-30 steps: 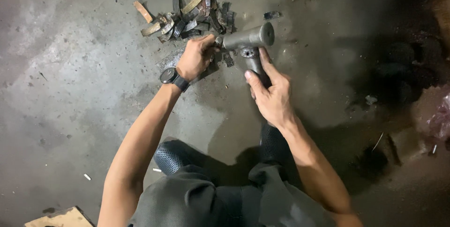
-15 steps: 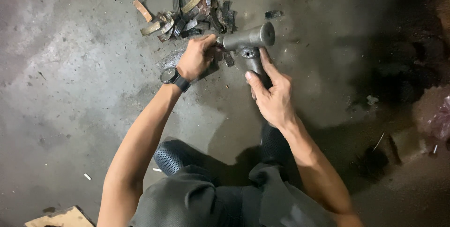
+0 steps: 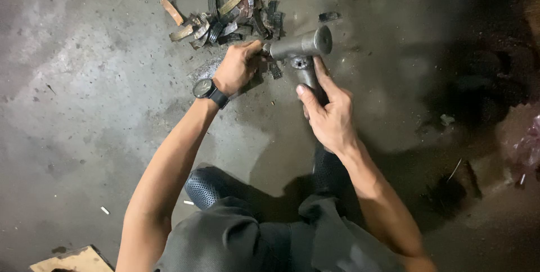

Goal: Manually disassembling used motorcycle brake shoe assemblies on a shop floor.

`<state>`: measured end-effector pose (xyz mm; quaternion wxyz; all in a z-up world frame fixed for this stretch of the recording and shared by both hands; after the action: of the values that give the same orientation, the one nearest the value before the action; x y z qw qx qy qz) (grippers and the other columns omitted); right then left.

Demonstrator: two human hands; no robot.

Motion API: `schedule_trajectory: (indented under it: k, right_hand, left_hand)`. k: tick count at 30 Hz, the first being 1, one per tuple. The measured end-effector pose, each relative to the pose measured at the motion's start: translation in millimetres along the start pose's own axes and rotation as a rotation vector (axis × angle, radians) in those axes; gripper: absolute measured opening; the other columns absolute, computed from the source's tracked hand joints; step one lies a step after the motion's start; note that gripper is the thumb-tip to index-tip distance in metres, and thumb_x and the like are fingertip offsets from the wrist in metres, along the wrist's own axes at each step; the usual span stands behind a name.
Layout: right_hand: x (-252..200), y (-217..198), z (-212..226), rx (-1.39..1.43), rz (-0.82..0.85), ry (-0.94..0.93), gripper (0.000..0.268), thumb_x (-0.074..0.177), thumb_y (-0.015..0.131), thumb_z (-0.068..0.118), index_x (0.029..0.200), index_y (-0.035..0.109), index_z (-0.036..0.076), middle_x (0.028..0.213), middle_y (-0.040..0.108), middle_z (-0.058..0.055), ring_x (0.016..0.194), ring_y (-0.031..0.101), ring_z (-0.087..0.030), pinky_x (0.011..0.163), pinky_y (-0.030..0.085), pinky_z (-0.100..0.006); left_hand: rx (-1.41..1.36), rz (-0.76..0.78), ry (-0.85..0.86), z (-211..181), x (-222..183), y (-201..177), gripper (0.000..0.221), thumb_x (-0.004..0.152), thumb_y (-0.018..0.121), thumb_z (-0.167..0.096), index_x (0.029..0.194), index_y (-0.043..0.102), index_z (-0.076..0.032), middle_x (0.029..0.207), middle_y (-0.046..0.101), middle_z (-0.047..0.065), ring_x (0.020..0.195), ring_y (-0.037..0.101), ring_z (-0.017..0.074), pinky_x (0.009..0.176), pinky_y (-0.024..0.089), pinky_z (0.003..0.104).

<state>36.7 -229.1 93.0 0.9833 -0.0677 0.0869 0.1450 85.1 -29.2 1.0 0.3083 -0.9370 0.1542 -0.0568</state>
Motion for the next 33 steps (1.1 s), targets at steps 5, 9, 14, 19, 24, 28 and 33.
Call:
schedule_trajectory:
  k: [5,9,14,19,24,28,33]
  right_hand:
    - [-1.5,-0.8,0.3,-0.115,-0.053,-0.107,0.059,0.104,0.066,0.007,0.157,0.041,0.002,0.082,0.063,-0.003,0.062,0.06,-0.009,0.051,0.051,-0.025]
    - [12.5,13.4,-8.6,-0.313,-0.059,-0.243,0.059,0.102,0.069,0.005,0.155,0.045,0.0,0.088,0.068,-0.011,0.067,0.063,-0.014,0.055,0.052,-0.029]
    - [8.9,9.6,9.1,-0.371,-0.028,-0.226,0.058,0.101,0.071,0.008,0.154,0.047,0.001,0.09,0.071,-0.016,0.07,0.068,-0.018,0.06,0.054,-0.032]
    - [9.2,14.5,-2.0,-0.237,-0.069,-0.317,0.053,0.107,0.066,0.008,0.155,0.045,0.002,0.103,0.073,-0.018,0.077,0.072,-0.018,0.064,0.06,-0.028]
    - [31.0,16.3,1.6,-0.411,0.067,-0.034,0.06,0.1,0.072,0.011,0.155,0.049,0.009,0.078,0.066,-0.023,0.062,0.064,-0.021,0.06,0.054,-0.033]
    - [17.9,11.6,-1.9,-0.266,0.004,-0.096,0.059,0.102,0.071,0.008,0.156,0.046,0.011,0.096,0.069,-0.017,0.069,0.066,-0.016,0.059,0.056,-0.028]
    - [20.5,3.7,-16.5,-0.002,-0.071,0.033,0.06,0.101,0.067,0.007,0.156,0.044,0.009,0.099,0.072,-0.007,0.062,0.059,-0.007,0.049,0.051,-0.023]
  left_hand:
    - [-0.01,0.005,0.013,-4.0,-3.8,1.4,0.028,0.082,0.062,0.013,0.107,0.059,0.0,0.096,0.068,0.019,0.087,0.07,0.0376,0.075,0.055,0.043]
    - [-0.06,-0.011,0.052,-15.5,-3.5,-5.2,0.037,0.077,0.059,0.014,0.112,0.059,0.001,0.1,0.068,0.021,0.091,0.069,0.04,0.078,0.056,0.043]
    - [-0.035,0.011,-0.038,9.0,-12.9,5.7,0.023,0.087,0.064,0.008,0.108,0.059,-0.001,0.1,0.069,0.019,0.089,0.07,0.039,0.078,0.056,0.042]
    - [-0.014,-0.04,0.047,-7.2,-12.3,-5.5,0.037,0.085,0.06,0.013,0.12,0.062,0.002,0.103,0.068,0.024,0.095,0.067,0.0446,0.08,0.054,0.047]
    - [-0.029,-0.065,0.144,-12.3,-15.4,0.3,0.05,0.075,0.059,0.014,0.122,0.069,-0.001,0.108,0.074,0.019,0.093,0.073,0.0336,0.083,0.059,0.043]
    - [-0.043,-0.025,-0.309,46.0,-20.5,-0.6,0.014,0.101,0.064,0.002,0.108,0.072,-0.007,0.095,0.079,0.011,0.077,0.075,0.0237,0.068,0.058,0.035]
    - [-0.213,-0.416,-0.122,34.9,-20.0,-67.7,0.012,0.101,0.066,0.002,0.112,0.069,0.001,0.108,0.078,0.011,0.098,0.078,0.0154,0.082,0.063,0.028]
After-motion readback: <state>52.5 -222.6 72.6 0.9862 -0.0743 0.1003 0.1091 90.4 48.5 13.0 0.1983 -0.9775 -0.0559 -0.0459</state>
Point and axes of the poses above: each hand's wrist, its own x-axis towards the middle knuckle, its own y-axis out of the palm, z = x × y, the point moved 9 cm from there along x, towards the middle knuckle
